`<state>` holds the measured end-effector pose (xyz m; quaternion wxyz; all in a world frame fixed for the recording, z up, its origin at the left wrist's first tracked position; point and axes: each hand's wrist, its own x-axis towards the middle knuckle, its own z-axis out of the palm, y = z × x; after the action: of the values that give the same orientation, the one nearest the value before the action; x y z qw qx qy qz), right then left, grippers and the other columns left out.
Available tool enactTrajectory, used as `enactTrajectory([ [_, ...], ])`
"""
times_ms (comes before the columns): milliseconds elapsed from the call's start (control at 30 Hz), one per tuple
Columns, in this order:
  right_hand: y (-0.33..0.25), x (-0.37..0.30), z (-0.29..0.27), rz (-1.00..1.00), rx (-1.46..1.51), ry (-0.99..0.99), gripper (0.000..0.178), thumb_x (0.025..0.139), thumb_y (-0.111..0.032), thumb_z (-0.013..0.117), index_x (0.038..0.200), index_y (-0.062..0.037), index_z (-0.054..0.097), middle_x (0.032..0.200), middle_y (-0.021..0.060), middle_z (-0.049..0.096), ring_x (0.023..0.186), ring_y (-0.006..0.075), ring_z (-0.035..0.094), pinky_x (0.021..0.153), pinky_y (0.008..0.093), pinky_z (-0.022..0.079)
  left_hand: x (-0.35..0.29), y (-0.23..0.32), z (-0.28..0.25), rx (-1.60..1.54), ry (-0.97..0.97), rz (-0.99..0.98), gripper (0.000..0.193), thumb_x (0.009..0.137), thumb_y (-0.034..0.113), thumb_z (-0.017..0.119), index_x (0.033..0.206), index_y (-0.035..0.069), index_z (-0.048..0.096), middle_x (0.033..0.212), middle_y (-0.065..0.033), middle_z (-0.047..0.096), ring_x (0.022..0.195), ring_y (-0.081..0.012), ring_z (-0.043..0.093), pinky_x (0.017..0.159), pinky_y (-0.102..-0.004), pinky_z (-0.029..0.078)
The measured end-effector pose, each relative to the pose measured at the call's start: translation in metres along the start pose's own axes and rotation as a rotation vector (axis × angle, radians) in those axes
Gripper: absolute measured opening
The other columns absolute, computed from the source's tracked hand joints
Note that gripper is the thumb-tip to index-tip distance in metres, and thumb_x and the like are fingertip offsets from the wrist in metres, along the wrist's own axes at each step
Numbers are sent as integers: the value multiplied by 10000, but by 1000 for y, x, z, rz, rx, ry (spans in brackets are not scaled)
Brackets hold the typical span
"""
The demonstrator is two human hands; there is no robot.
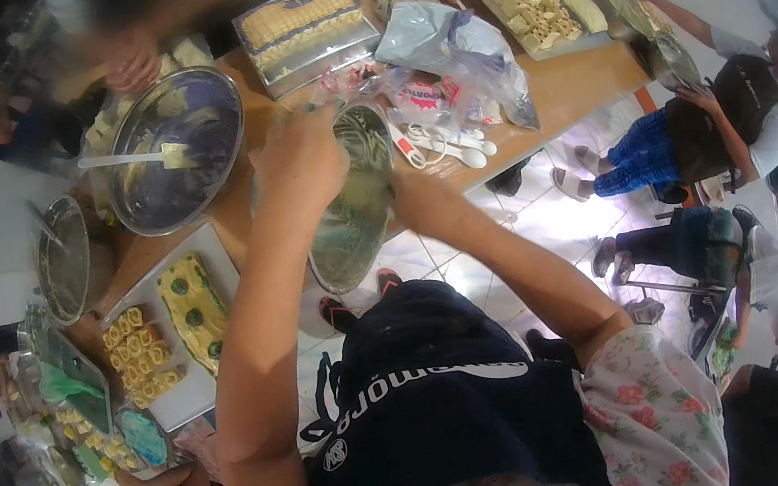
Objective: The person uses a piping bag to apply a blue substance onto several items on a tray and then stirs a mixture in a bowl with a spatula.
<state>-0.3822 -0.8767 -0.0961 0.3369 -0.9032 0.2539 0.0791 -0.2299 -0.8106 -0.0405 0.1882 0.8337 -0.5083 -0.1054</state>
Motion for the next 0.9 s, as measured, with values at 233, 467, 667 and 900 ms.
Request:
enactTrajectory([
  [233,-3,17,3,22,-280,179,217,805,-136,404,957,3,474,740,234,574,702,374,570,594,461,442,-21,11,-19,-144,125,29,291,742,136,425,992,67,555,1015,-185,518,965,-372,479,746,-626,333],
  [467,29,50,54,-140,-315,153,271,806,-195,427,999,-18,497,825,199,583,772,332,577,643,422,456,-25,6,-24,-35,-14,-141,286,771,187,436,1021,121,558,1128,-135,479,1127,-345,378,855,-648,250],
  [667,20,47,47,58,-322,212,271,788,-184,434,965,2,522,801,213,587,764,328,585,627,414,470,-44,12,-55,-71,-126,-179,280,774,213,451,1017,138,568,1161,-122,463,1150,-341,351,873,-644,229],
  [900,42,70,56,-72,-189,-43,449,770,-221,527,1175,-50,436,1195,195,435,1115,307,406,911,345,332,-36,1,-10,-178,92,-204,287,775,200,446,1034,168,565,1220,-106,425,1183,-331,312,901,-633,196],
])
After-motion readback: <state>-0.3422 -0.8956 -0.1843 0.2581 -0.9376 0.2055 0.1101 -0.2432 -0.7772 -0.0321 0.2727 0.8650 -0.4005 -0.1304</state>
